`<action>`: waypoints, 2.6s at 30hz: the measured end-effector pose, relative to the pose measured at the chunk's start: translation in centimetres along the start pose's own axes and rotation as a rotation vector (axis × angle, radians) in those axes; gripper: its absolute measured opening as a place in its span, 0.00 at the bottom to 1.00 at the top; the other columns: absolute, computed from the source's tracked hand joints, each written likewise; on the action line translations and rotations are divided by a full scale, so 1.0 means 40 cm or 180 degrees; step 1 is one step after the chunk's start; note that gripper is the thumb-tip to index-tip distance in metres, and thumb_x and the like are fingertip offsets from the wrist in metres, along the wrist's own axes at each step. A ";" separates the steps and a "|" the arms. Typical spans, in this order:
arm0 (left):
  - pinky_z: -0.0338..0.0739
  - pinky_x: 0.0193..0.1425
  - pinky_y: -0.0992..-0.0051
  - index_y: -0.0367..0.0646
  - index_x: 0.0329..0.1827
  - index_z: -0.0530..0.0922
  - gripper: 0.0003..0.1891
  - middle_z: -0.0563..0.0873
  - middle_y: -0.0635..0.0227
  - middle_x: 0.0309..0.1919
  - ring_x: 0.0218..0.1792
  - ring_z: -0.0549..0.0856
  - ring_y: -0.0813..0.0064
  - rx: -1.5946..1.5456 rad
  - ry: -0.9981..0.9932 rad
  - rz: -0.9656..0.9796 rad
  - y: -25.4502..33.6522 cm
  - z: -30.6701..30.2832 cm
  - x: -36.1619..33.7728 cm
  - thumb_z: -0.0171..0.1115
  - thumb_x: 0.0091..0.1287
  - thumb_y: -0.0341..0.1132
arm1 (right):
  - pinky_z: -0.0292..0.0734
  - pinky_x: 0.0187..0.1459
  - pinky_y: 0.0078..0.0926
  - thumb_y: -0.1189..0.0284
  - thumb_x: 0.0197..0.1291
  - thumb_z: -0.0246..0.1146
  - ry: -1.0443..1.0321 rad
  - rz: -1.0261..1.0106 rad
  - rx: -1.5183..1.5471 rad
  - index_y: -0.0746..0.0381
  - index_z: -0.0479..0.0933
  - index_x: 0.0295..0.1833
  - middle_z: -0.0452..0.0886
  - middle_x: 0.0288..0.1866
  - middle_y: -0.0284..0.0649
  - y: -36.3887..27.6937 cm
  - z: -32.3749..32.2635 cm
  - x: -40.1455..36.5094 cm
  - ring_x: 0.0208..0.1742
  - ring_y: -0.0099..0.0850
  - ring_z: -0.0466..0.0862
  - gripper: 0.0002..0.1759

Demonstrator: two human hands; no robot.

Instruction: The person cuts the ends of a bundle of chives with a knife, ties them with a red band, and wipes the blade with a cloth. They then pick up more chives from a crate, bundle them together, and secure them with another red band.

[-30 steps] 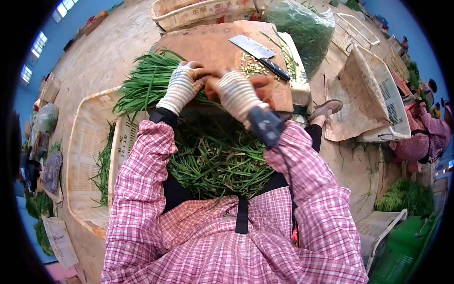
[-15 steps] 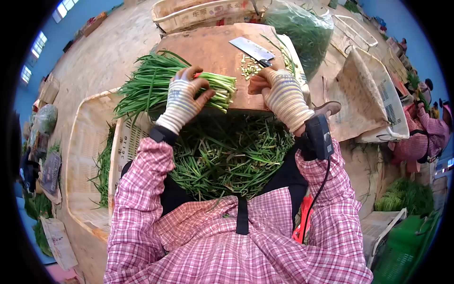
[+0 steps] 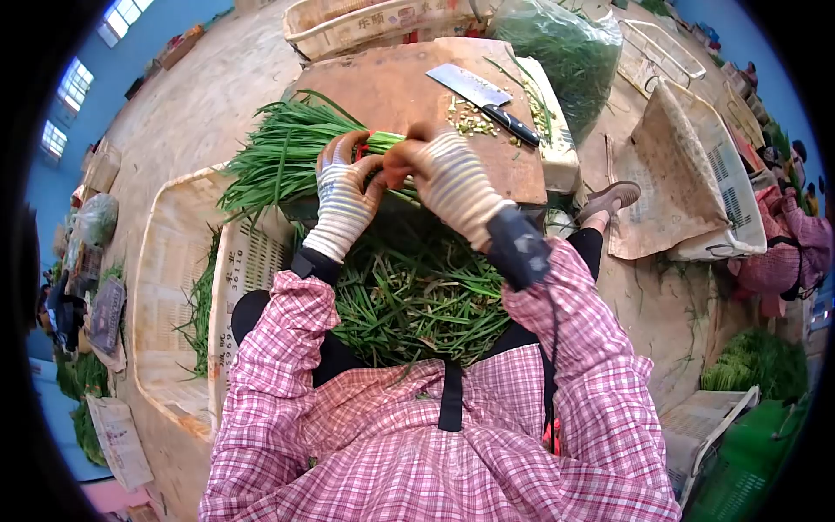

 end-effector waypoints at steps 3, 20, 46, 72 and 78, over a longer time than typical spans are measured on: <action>0.56 0.77 0.45 0.63 0.51 0.91 0.17 0.75 0.61 0.70 0.73 0.67 0.50 0.0546 -0.0510 0.0042 0.020 0.018 -0.005 0.75 0.56 0.38 | 0.87 0.42 0.34 0.90 0.51 0.61 -0.0247 0.0803 -0.0086 0.69 0.81 0.41 0.85 0.37 0.49 0.135 0.057 -0.036 0.39 0.40 0.90 0.12; 0.74 0.65 0.58 0.43 0.49 0.85 0.15 0.86 0.60 0.50 0.56 0.82 0.56 -0.0887 0.0859 -0.0211 -0.061 -0.115 0.001 0.62 0.61 0.20 | 0.86 0.37 0.34 0.79 0.68 0.55 -0.0244 0.1590 -0.0150 0.67 0.75 0.49 0.85 0.37 0.47 0.167 0.078 -0.063 0.35 0.39 0.87 0.08; 0.76 0.66 0.61 0.46 0.50 0.89 0.14 0.88 0.62 0.52 0.58 0.82 0.55 -0.0347 -0.0881 -0.0354 -0.110 0.047 0.097 0.73 0.61 0.29 | 0.85 0.43 0.37 0.80 0.47 0.70 -0.0819 -0.0283 -0.1102 0.59 0.84 0.37 0.82 0.41 0.47 0.058 0.028 -0.041 0.43 0.44 0.87 0.09; 0.82 0.54 0.65 0.44 0.57 0.87 0.17 0.90 0.57 0.45 0.47 0.88 0.56 -0.0454 -0.2080 0.0292 -0.067 0.106 0.172 0.73 0.66 0.35 | 0.72 0.55 0.51 0.69 0.55 0.70 -0.0198 0.0380 -0.1804 0.52 0.86 0.40 0.84 0.43 0.41 0.072 0.023 0.010 0.46 0.45 0.85 0.06; 0.82 0.54 0.67 0.45 0.58 0.86 0.17 0.91 0.56 0.47 0.46 0.90 0.59 -0.0656 -0.2148 -0.0172 -0.104 0.133 0.172 0.71 0.68 0.38 | 0.70 0.55 0.52 0.65 0.59 0.68 -0.1011 0.0585 -0.3033 0.53 0.86 0.43 0.86 0.42 0.38 0.108 0.103 0.063 0.45 0.43 0.86 0.08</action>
Point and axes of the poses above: each hand's wrist, its own x-axis towards the middle knuckle, its own z-axis out of the palm, y = z × x, the point moved 9 cm from there along x, towards the middle knuckle
